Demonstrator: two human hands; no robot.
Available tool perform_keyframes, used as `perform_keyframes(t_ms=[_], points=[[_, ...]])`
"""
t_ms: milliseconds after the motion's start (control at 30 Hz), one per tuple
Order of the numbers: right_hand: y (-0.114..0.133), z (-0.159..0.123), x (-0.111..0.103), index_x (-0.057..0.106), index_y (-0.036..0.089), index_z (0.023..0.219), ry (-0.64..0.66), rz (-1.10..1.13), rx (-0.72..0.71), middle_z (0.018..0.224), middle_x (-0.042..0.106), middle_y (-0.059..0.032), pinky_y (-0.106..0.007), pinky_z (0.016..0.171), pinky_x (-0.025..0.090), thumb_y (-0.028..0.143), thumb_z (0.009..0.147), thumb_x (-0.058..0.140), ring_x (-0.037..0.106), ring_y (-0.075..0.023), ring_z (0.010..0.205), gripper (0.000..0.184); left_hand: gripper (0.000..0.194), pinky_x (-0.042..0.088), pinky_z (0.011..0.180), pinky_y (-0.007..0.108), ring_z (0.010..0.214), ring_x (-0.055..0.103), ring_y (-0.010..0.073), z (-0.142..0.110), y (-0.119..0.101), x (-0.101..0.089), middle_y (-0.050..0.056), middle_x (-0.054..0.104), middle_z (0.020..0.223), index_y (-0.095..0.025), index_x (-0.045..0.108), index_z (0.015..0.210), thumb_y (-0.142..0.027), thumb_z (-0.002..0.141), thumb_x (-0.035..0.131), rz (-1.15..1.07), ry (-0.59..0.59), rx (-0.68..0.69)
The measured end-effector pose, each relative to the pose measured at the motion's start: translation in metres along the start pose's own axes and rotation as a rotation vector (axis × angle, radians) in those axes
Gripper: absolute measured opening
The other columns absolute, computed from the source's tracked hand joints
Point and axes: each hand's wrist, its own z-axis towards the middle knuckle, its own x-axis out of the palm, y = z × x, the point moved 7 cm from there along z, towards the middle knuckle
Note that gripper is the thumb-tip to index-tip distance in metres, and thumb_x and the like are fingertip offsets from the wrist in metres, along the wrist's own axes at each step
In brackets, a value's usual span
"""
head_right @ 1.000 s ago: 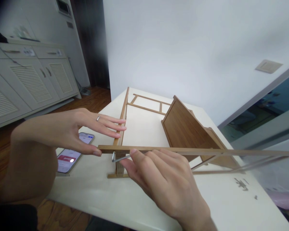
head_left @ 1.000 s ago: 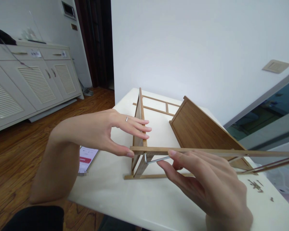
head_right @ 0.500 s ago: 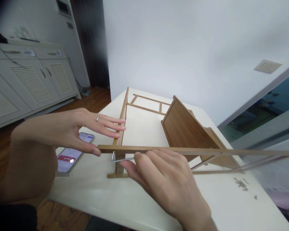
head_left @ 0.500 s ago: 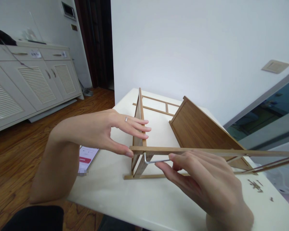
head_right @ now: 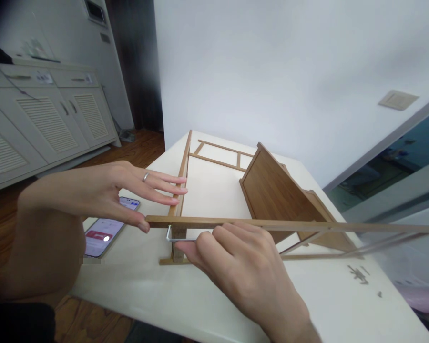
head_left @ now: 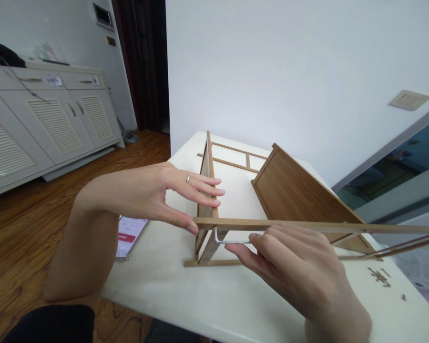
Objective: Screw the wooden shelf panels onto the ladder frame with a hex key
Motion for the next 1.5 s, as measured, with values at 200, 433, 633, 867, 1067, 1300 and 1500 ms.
perform_keyframes(t_ms=[200,433,633,867,1067,1300,1500], points=[[0.006,0.003,0.002,0.047,0.020,0.070,0.037,0.013,-0.005,0.061,0.041,0.0073,-0.031,0.057,0.026,0.025,0.107,0.062,0.034,-0.0085,0.054,0.040,0.056,0.039,0.129,0.038,0.153,0.050,0.0254,-0.001,0.001,0.000,0.009,0.058,0.158,-0.030,0.068,0.143,-0.032,0.090,0.083,0.013,0.006,-0.012],[0.016,0.006,0.008,0.051,0.020,0.069,0.027,-0.059,-0.045,0.057,0.041,0.0068,-0.032,0.056,0.024,0.023,0.107,0.060,0.031,-0.0105,0.052,0.040,0.055,0.038,0.129,0.037,0.153,0.050,0.0250,-0.002,0.002,0.000,0.007,0.057,0.158,-0.031,0.068,0.143,-0.033,0.090,0.083,0.033,0.004,-0.006],[0.018,0.005,0.012,0.051,0.020,0.067,0.026,-0.076,-0.046,0.055,0.041,0.0068,-0.032,0.056,0.025,0.023,0.108,0.059,0.031,-0.0108,0.050,0.041,0.056,0.038,0.130,0.038,0.153,0.049,0.0260,-0.002,0.002,0.000,0.008,0.058,0.158,-0.030,0.068,0.144,-0.034,0.090,0.082,0.033,0.002,-0.004],[0.018,0.005,0.012,0.052,0.021,0.067,0.028,-0.090,-0.046,0.055,0.042,0.0065,-0.032,0.056,0.025,0.024,0.108,0.057,0.034,-0.0111,0.050,0.042,0.057,0.039,0.129,0.038,0.153,0.050,0.0256,-0.002,0.003,-0.001,0.008,0.059,0.157,-0.030,0.068,0.143,-0.032,0.089,0.084,0.036,0.003,-0.007],[0.020,0.005,0.017,0.054,0.020,0.070,0.056,-0.056,-0.059,0.057,0.046,0.0062,-0.033,0.057,0.025,0.020,0.107,0.058,0.038,-0.0109,0.051,0.037,0.058,0.039,0.129,0.039,0.154,0.048,0.0263,-0.002,0.004,0.000,0.008,0.058,0.158,-0.032,0.067,0.144,-0.031,0.088,0.084,0.029,0.002,0.002],[0.023,0.004,0.020,0.054,0.020,0.070,0.056,-0.045,-0.058,0.056,0.048,0.0059,-0.031,0.057,0.026,0.018,0.107,0.056,0.040,-0.0103,0.051,0.038,0.057,0.039,0.129,0.040,0.152,0.051,0.0264,-0.001,0.002,0.000,0.010,0.059,0.157,-0.030,0.068,0.143,-0.030,0.088,0.084,0.016,-0.009,-0.002],[0.022,0.005,0.021,0.053,0.020,0.070,0.060,-0.045,-0.054,0.056,0.049,0.0060,-0.031,0.057,0.027,0.017,0.107,0.056,0.041,-0.0105,0.050,0.037,0.057,0.040,0.128,0.039,0.152,0.051,0.0255,-0.001,0.001,0.000,0.008,0.059,0.157,-0.032,0.068,0.142,-0.029,0.088,0.085,0.005,-0.003,-0.002]])
